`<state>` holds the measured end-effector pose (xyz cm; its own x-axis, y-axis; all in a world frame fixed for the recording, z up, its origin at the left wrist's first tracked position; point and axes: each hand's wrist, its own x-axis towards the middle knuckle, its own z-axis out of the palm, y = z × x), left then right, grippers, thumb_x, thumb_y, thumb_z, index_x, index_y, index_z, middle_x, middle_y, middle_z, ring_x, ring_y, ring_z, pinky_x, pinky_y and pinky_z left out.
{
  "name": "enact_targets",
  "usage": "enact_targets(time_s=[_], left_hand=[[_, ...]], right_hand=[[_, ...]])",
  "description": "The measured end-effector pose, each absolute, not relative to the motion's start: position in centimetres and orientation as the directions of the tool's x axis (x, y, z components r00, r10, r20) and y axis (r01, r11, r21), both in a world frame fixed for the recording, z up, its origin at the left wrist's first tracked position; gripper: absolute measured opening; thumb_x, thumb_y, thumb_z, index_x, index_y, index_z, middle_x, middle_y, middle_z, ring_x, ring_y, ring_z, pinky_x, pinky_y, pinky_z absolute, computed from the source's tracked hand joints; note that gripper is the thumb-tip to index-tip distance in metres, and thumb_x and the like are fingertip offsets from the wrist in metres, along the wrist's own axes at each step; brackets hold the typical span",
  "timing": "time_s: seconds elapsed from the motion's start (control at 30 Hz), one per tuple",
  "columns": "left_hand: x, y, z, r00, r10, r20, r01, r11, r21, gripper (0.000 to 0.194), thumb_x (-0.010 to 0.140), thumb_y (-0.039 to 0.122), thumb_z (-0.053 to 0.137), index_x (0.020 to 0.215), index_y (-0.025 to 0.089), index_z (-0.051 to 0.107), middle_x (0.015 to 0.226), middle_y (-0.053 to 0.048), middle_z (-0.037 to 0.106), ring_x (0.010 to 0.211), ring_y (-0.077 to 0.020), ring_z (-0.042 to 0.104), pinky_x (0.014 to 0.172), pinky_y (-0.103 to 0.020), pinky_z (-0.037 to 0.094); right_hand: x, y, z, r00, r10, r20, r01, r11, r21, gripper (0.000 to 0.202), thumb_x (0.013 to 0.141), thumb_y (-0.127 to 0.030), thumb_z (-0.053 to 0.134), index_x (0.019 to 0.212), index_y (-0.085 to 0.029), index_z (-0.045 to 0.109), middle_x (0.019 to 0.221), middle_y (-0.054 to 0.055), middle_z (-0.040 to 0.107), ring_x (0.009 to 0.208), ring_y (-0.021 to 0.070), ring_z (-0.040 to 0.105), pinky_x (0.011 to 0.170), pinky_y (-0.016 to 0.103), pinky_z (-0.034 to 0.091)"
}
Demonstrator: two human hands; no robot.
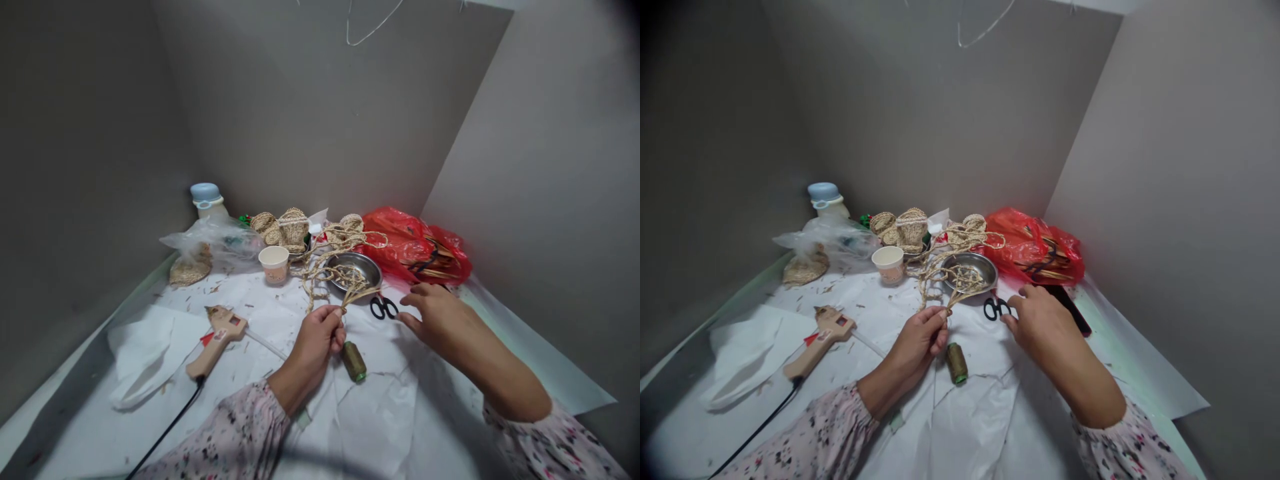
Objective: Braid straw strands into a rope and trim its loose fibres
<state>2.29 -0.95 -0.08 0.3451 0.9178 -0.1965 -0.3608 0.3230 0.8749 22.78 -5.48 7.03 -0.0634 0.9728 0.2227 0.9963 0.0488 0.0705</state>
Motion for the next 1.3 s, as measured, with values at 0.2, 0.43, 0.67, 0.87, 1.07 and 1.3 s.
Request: enact_targets(time_s=[0.2,0.43,0.67,0.87,1.07,1.3], left_hand=[[2.2,-1.1,0.1,0.334,0.926,-0.175,-0.372,0.300,0.878,0.021,0.076,0.031,0.065,0.082,0.015,0.052,0.048,0.007,0.051,0.038,-0.0034,0.039,0.038,-0.014,0.026],[2.0,-1.0,0.1,0.342,0.923,-0.178,-0.426,0.321,0.846,0.025,0.073,0.034,0.069,0.078,0.016,0.052,0.050,0.005,0.055,0.038,-0.0036,0.043,0.039,-0.014,0.031],[1.8,-0.9,0.2,0.276,0.939,-0.206,-0.484,0.321,0.814,0.015,0.077,0.021,0.066,0.081,0.015,0.053,0.060,0.005,0.053,0.051,-0.0072,0.060,0.038,-0.012,0.036],[1.5,-0.6,0.5,0.233,0.944,-0.232,-0.484,0.320,0.815,0.005,0.085,0.016,0.058,0.086,0.013,0.055,0.066,0.001,0.057,0.056,-0.0088,0.065,0.038,-0.011,0.039],[1.3,-0.3,0.5,0.184,0.955,-0.234,-0.482,0.295,0.825,0.005,0.086,0.016,0.058,0.084,0.012,0.056,0.064,0.001,0.056,0.055,-0.0088,0.065,0.039,-0.011,0.040],[1.1,-0.4,0.4,0.175,0.966,-0.189,-0.497,0.253,0.830,0.014,0.080,0.023,0.066,0.082,0.013,0.056,0.065,0.002,0.054,0.057,-0.0099,0.065,0.040,-0.012,0.038]], right_hand=[[18.1,-6.8,7.8,-0.182,0.979,0.093,0.848,0.204,-0.489,0.024,0.086,-0.036,0.054,0.085,-0.023,0.074,0.083,0.003,0.072,0.075,0.0170,0.063,0.066,0.025,0.042],[15.1,-5.4,2.8,-0.208,0.978,0.008,0.784,0.172,-0.597,0.015,0.079,-0.027,0.060,0.078,-0.020,0.073,0.077,0.002,0.067,0.070,0.0139,0.059,0.062,0.022,0.039],[15.3,-6.8,4.4,-0.419,0.907,0.026,0.772,0.372,-0.515,0.016,0.081,-0.016,0.055,0.076,-0.018,0.070,0.077,0.002,0.065,0.068,0.0128,0.056,0.065,0.022,0.038],[14.9,-8.1,6.2,-0.434,0.898,-0.067,0.823,0.366,-0.434,0.016,0.074,-0.015,0.052,0.070,-0.017,0.067,0.073,0.003,0.065,0.060,0.0110,0.053,0.057,0.022,0.034],[16.1,-9.2,6.7,-0.479,0.863,-0.160,0.832,0.389,-0.396,0.021,0.067,-0.012,0.051,0.072,-0.021,0.069,0.073,0.002,0.069,0.061,0.0124,0.055,0.054,0.022,0.032],[17.9,-8.7,7.8,-0.349,0.920,-0.179,0.871,0.248,-0.424,0.012,0.072,-0.021,0.059,0.078,-0.023,0.070,0.076,0.003,0.070,0.066,0.0158,0.059,0.060,0.025,0.038]])
